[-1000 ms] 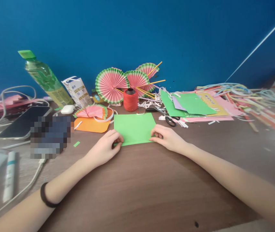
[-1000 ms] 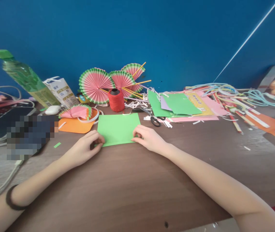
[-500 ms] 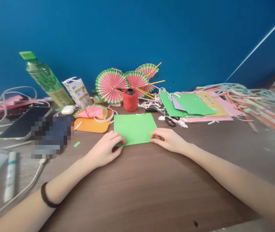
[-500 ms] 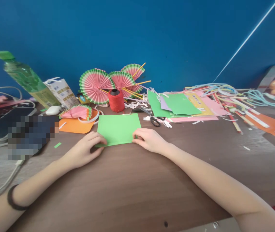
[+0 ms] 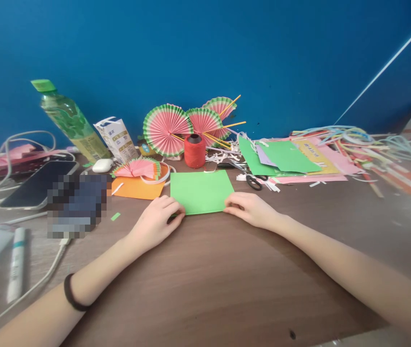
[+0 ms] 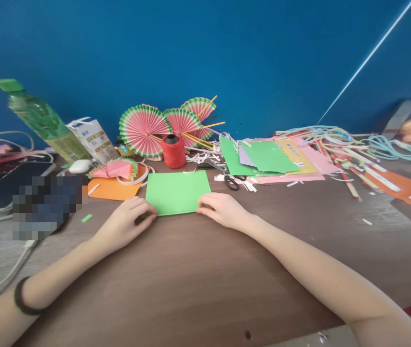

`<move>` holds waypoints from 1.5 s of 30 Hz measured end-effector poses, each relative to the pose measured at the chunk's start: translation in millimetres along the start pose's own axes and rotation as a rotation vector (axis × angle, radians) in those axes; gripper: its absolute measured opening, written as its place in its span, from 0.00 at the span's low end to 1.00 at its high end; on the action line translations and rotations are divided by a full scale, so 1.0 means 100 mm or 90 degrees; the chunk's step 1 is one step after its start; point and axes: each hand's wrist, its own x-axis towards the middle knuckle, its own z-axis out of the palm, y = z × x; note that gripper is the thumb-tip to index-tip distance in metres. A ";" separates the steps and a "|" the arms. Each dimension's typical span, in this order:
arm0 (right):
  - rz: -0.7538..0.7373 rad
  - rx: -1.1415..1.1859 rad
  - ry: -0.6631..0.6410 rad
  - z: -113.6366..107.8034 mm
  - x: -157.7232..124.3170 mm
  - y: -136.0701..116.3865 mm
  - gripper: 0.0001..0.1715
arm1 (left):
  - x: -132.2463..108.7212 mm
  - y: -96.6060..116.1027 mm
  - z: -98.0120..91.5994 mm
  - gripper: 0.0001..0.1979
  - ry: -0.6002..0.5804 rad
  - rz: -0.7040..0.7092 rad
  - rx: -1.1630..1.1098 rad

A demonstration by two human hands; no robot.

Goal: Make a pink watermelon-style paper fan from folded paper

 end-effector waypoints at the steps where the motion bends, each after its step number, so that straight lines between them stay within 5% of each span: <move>1: 0.003 0.007 0.004 0.00 0.00 0.00 0.09 | 0.00 0.00 0.00 0.09 0.005 -0.004 0.008; 12: 0.086 -0.044 0.032 0.04 0.07 -0.06 0.13 | 0.02 -0.06 -0.02 0.07 -0.011 -0.175 -0.179; 22: 0.122 -0.060 -0.037 0.02 0.10 -0.12 0.16 | 0.02 -0.05 -0.01 0.06 -0.041 -0.129 -0.161; 34: 0.132 -0.059 0.022 0.03 0.06 -0.12 0.10 | 0.01 -0.04 0.03 0.12 -0.014 0.010 -0.030; 45: -0.020 -0.122 0.092 0.05 0.02 -0.01 0.13 | -0.01 -0.05 -0.01 0.11 -0.044 0.067 0.057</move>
